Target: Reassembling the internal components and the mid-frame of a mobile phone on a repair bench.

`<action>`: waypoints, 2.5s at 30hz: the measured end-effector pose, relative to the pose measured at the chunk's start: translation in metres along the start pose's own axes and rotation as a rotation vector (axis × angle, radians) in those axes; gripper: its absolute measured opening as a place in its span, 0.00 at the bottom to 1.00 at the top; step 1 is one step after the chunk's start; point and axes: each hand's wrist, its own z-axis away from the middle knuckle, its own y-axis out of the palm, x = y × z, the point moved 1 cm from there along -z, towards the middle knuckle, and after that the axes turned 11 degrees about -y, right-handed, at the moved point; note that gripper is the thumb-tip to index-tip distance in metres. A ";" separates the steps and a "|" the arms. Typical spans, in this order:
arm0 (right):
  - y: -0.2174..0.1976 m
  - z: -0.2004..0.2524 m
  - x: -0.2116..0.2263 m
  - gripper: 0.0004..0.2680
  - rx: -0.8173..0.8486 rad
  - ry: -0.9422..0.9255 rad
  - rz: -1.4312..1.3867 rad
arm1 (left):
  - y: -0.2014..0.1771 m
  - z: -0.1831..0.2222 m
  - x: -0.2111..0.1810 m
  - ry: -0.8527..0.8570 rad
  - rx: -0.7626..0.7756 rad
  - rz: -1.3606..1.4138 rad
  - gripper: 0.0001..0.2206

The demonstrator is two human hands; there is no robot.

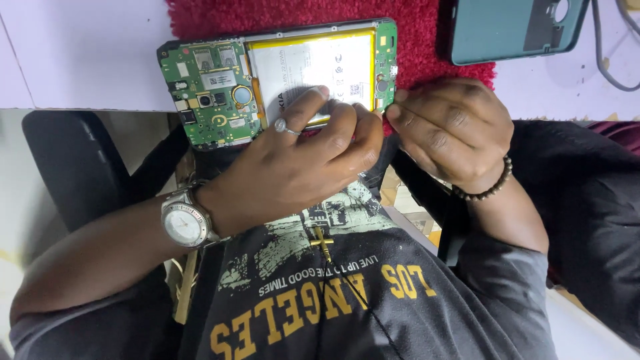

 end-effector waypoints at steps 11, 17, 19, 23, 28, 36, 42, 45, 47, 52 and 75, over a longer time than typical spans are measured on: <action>-0.006 -0.017 0.007 0.05 0.146 -0.049 0.166 | 0.001 0.001 0.000 -0.049 0.001 0.016 0.06; 0.005 0.008 -0.002 0.04 -0.013 0.011 -0.003 | 0.006 0.006 -0.003 0.019 -0.010 -0.036 0.05; 0.009 0.010 -0.005 0.02 -0.100 -0.003 -0.066 | 0.006 0.007 -0.001 0.026 -0.023 -0.056 0.07; 0.008 0.007 -0.002 0.03 -0.112 0.023 -0.052 | -0.002 -0.002 0.005 0.021 -0.054 -0.046 0.04; 0.010 0.010 -0.004 0.01 -0.093 0.012 -0.027 | 0.003 0.003 0.006 0.064 -0.033 -0.017 0.10; 0.011 0.002 -0.007 0.06 -0.110 -0.045 -0.036 | -0.005 0.006 0.006 0.014 0.012 0.110 0.08; 0.017 0.020 -0.006 0.04 -0.155 -0.015 -0.023 | -0.018 0.040 0.032 -0.156 0.182 0.517 0.29; 0.014 0.016 -0.003 0.04 -0.134 0.018 -0.024 | -0.025 0.057 0.048 -0.256 0.048 0.517 0.31; 0.013 0.018 -0.003 0.05 -0.129 0.018 -0.026 | -0.021 0.067 0.051 -0.251 0.036 0.465 0.25; 0.011 0.012 0.005 0.05 -0.118 0.011 -0.001 | -0.012 0.076 0.063 -0.186 -0.051 0.393 0.19; -0.006 -0.077 0.013 0.06 0.274 0.119 -0.204 | -0.007 0.070 0.069 -0.138 -0.112 0.448 0.17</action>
